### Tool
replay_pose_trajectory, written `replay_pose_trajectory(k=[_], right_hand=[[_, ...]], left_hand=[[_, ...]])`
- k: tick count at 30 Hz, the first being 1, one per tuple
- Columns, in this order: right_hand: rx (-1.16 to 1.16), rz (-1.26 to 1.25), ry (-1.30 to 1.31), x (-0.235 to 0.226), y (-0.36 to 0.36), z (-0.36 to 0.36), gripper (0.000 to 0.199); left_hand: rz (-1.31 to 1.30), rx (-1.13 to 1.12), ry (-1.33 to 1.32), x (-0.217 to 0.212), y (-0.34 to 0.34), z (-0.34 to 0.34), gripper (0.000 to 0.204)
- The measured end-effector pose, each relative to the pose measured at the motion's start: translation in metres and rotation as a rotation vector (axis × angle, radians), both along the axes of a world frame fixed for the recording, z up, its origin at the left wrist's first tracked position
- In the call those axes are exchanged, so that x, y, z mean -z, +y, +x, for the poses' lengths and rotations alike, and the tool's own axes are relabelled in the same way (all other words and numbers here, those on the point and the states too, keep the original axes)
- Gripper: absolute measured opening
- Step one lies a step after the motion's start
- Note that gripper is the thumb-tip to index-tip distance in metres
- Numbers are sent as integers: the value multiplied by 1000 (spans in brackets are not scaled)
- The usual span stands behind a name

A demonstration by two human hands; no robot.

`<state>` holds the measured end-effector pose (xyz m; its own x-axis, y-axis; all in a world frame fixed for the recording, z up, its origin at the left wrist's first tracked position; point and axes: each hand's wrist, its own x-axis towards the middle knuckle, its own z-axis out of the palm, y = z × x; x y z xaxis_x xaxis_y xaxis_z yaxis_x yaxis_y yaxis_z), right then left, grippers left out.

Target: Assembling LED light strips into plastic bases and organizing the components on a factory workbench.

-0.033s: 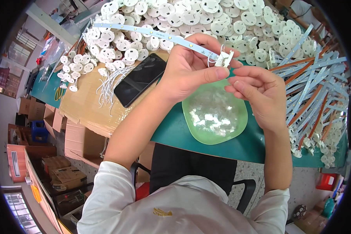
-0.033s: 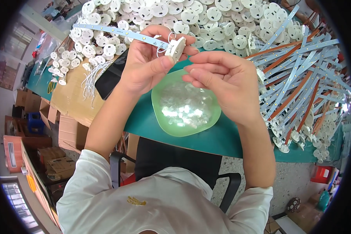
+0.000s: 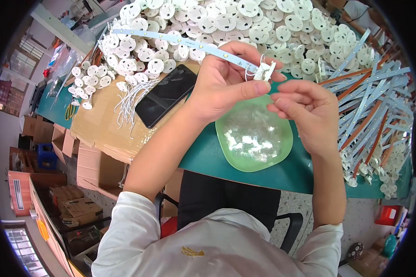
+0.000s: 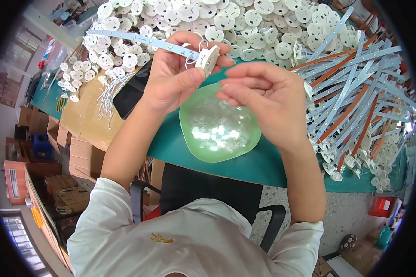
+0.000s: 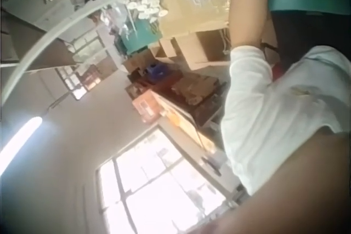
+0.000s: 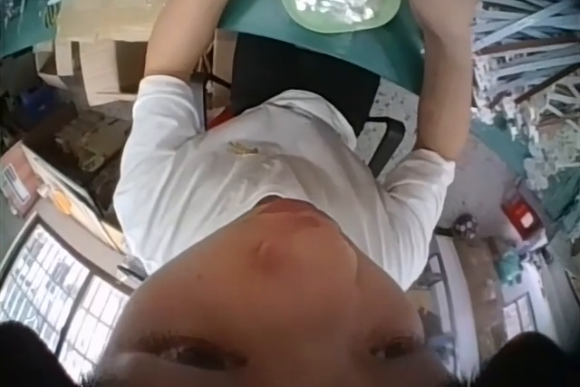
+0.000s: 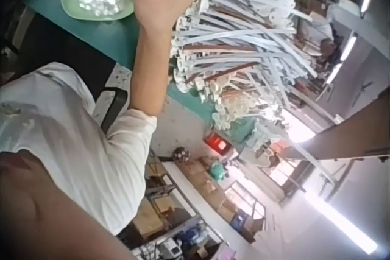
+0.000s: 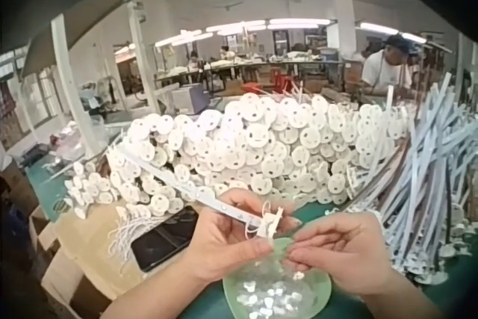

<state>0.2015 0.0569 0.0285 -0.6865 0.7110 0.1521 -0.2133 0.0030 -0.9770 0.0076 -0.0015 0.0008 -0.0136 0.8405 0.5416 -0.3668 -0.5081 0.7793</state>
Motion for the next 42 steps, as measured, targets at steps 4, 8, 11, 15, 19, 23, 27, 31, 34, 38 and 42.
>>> replay_pose_trajectory(k=[4, 8, 11, 15, 19, 23, 27, 31, 34, 38, 42], right_hand=[[45, 212, 52, 5, 0, 3, 14], [100, 128, 181, 3, -10, 0, 6], [219, 245, 59, -8, -21, 1, 4], [287, 938, -60, 0, -80, 8, 10], [199, 1006, 159, 8, -142, 19, 20], [66, 878, 153, 10, -176, 34, 23], [10, 735, 121, 17, -203, 44, 28], [-39, 621, 57, 20, -223, 54, 32], [-94, 625, 94, 35, -227, 61, 30], [146, 492, 247, 66, -237, 61, 22], [237, 808, 164, 76, -241, 51, 24]], left_hand=[[-30, 48, -115, 2, -3, 11, 39], [-35, 7, -110, 3, -10, 25, 39], [-34, -16, -224, -7, -23, 32, 41], [60, -31, -467, -23, -64, 63, 40], [121, 57, -663, -25, -117, 95, 43], [1, -47, -462, -14, -169, 99, 46], [-46, -187, -443, -7, -204, 122, 47], [-65, -269, -422, 4, -228, 132, 48], [-128, -291, -460, 13, -245, 138, 49], [37, -214, -696, 25, -243, 144, 45], [-3, -224, -719, 37, -239, 143, 44]])
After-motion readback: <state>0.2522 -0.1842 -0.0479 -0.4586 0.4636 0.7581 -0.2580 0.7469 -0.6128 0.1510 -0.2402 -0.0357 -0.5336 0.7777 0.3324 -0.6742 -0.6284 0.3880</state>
